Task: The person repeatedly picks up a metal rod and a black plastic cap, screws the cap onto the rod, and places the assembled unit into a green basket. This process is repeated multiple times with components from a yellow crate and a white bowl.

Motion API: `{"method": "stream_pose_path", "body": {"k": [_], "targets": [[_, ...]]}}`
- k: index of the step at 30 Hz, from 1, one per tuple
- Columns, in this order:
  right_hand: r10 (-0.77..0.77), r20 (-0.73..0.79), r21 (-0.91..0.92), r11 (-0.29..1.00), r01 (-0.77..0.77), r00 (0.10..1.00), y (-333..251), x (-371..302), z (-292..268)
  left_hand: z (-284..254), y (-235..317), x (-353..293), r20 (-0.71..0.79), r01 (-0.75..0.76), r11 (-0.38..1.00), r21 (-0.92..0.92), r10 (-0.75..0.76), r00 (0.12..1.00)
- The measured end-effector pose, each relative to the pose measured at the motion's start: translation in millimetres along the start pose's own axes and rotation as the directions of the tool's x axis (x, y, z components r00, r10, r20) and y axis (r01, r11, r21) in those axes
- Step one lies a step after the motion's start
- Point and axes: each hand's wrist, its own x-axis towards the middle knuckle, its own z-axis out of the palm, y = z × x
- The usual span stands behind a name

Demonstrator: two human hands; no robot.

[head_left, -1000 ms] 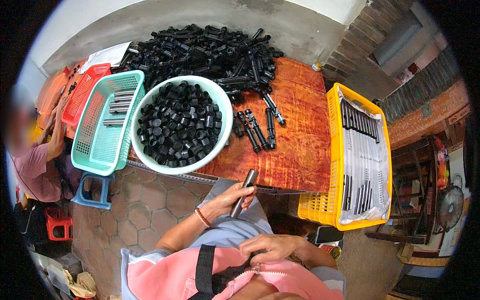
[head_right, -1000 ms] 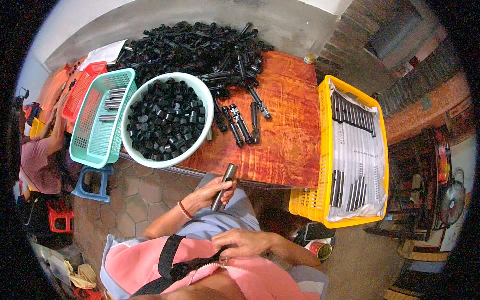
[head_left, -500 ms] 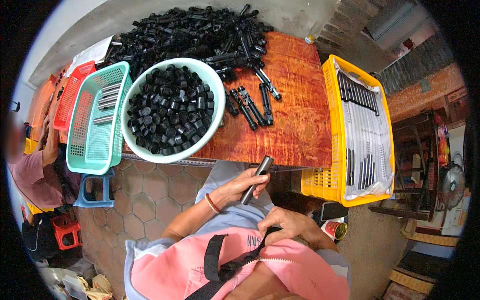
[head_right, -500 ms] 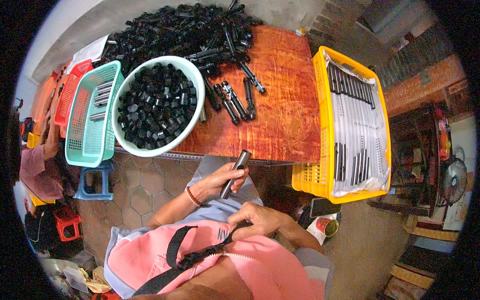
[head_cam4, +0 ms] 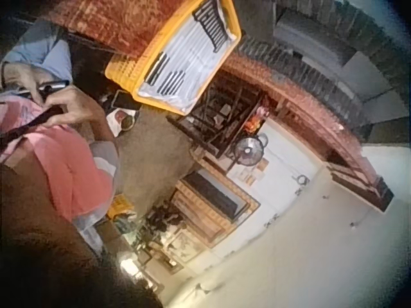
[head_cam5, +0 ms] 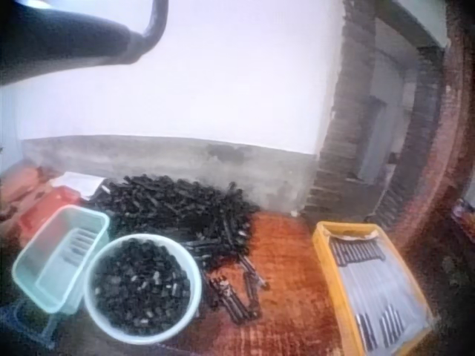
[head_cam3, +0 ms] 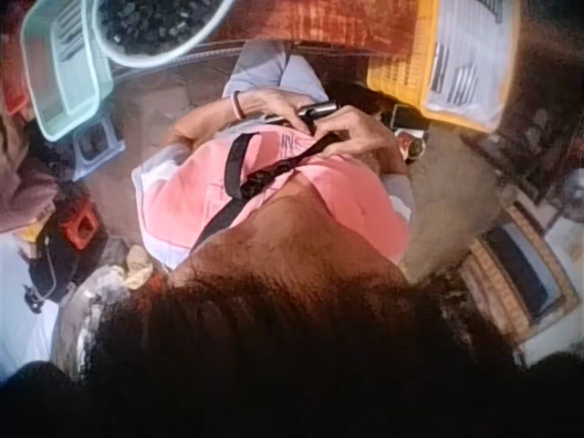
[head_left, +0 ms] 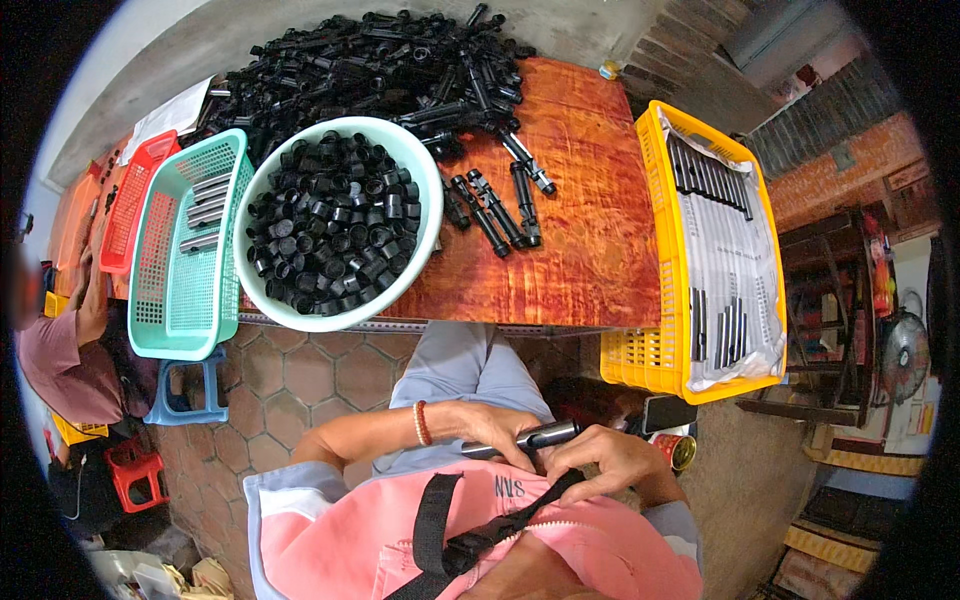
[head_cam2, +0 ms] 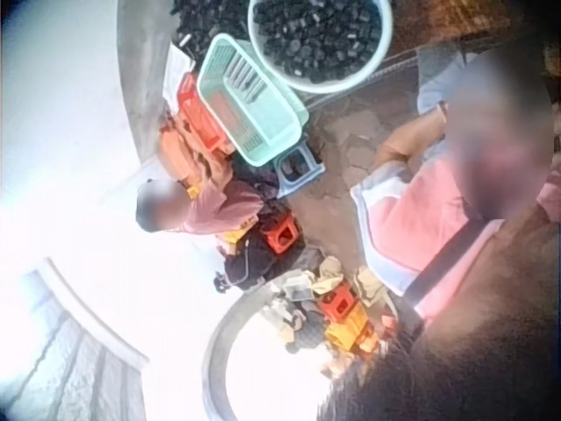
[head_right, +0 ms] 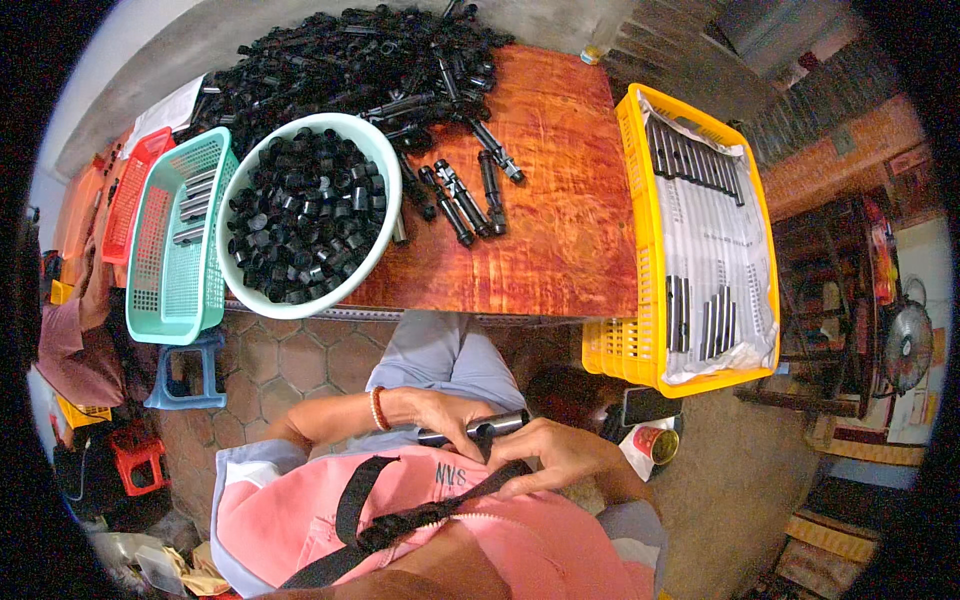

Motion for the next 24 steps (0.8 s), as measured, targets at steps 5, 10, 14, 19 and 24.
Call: {"method": "stream_pose_path", "body": {"k": [5, 10, 14, 19, 24], "targets": [[-0.011, -0.022, -0.019, 1.000, 0.010, 1.000, -0.4, -5.4, 1.0, 4.5, 10.8, -10.3, 0.014, -0.033, 0.996, -0.085, 0.034, 0.999], [-0.023, -0.021, -0.012, 1.000, 0.023, 1.000, -1.5, -3.2, 0.5, 16.8, 21.3, -15.7, -0.030, -0.166, 0.978, 0.126, 0.171, 0.985], [-0.017, -0.010, -0.048, 0.999, 0.016, 1.000, -4.9, 2.2, -0.7, 27.9, 22.9, -16.4, -0.200, 0.042, 0.987, 0.155, -0.011, 0.980], [-0.032, -0.080, -0.055, 0.998, 0.028, 0.996, -6.6, 2.5, 3.1, 31.2, 11.2, -16.4, -0.301, 0.014, 0.984, 0.179, 0.041, 0.953], [-0.030, -0.147, -0.087, 0.996, 0.017, 0.989, 3.1, 5.6, 4.0, 24.3, 30.2, -18.9, -0.538, 0.115, 0.978, 0.175, -0.003, 0.843]]}}
